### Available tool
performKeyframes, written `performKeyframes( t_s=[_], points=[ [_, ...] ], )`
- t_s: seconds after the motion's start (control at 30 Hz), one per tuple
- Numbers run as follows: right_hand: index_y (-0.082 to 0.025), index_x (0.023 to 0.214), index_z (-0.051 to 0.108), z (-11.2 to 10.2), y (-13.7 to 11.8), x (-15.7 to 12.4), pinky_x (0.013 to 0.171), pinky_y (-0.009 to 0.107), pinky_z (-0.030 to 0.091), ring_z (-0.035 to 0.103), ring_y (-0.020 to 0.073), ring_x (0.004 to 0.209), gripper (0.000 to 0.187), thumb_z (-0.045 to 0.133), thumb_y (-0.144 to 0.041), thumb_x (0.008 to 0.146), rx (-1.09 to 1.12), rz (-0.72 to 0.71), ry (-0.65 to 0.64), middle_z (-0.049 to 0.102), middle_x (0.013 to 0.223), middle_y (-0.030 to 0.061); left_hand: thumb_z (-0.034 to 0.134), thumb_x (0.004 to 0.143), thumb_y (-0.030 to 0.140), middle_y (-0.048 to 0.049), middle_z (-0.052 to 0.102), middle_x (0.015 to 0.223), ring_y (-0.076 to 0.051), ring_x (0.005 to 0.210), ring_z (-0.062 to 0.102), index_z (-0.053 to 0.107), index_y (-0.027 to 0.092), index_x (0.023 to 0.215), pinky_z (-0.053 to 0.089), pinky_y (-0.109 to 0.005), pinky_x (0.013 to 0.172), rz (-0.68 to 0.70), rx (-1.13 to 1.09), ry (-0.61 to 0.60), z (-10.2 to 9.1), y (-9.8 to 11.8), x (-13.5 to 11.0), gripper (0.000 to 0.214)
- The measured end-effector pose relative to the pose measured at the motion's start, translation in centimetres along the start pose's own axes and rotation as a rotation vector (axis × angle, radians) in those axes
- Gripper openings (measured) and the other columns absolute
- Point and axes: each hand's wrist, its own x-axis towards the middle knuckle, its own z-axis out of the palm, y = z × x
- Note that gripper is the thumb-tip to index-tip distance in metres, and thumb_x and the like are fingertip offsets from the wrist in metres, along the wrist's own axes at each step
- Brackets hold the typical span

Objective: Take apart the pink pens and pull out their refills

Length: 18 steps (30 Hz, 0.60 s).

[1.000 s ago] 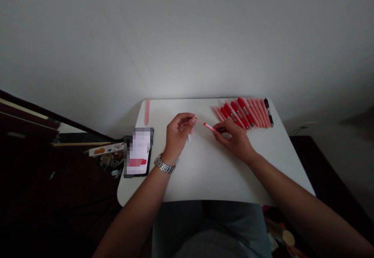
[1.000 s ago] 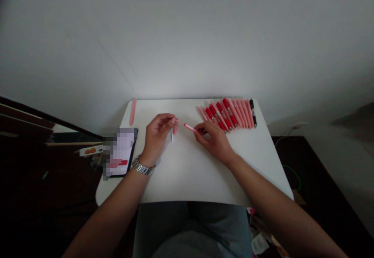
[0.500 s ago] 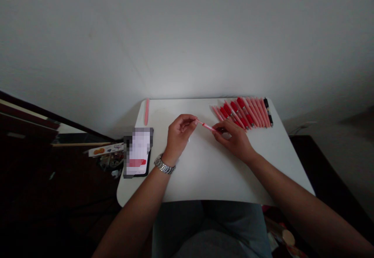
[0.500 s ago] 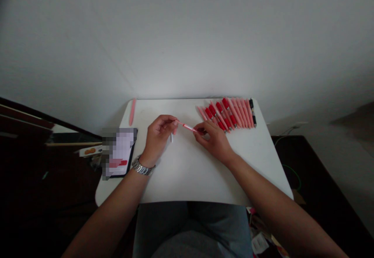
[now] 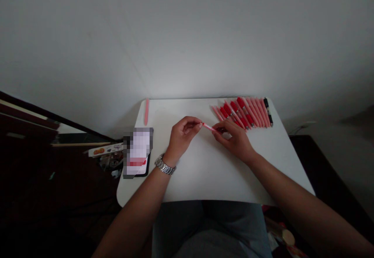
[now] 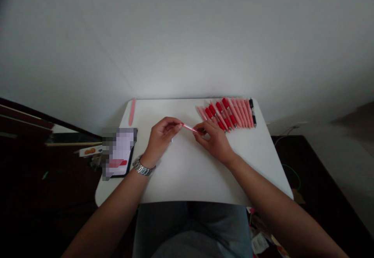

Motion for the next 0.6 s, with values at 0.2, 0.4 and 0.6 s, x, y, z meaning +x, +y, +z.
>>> performKeyframes(
  t_s=[0.2,0.4,0.6],
  points=[
    [-0.023,0.099,0.066,0.0,-0.13,-0.01,0.072,0.036,0.058,0.065,0.0196,0.079,0.013,0.061,-0.035,0.098,0.003,-0.004,-0.003,0.068,0.088,0.0052,0.075,0.088,0.033,-0.0061,0.074,0.097,-0.016,0.092,0.071,0.07,0.019,0.097,0.057,-0.032,0.09,0.001,0.003,-0.019,0.0,0.2,-0.1,0.017],
    [-0.023,0.099,0.066,-0.02,-0.13,-0.02,0.072,0.035,0.058,0.065,0.019,0.078,0.013,0.061,-0.035,0.098,0.009,-0.003,0.0,0.067,0.087,0.0048,0.075,0.088,0.034,-0.0068,0.075,0.099,-0.016,0.093,0.071,0.072,0.019,0.099,0.058,-0.032,0.092,-0.011,-0.005,-0.028,-0.13,-0.09,-0.08,0.018],
    [-0.023,0.1,0.065,0.02,0.18,-0.08,0.072,0.033,0.057,0.064,0.018,0.077,0.01,0.062,-0.031,0.098,0.009,-0.017,-0.001,0.067,0.088,0.0043,0.074,0.089,0.035,-0.0071,0.076,0.1,-0.016,0.093,0.072,0.073,0.019,0.1,0.057,-0.032,0.092,-0.012,-0.014,-0.031,-0.16,-0.27,-0.07,0.02]
  ],
)
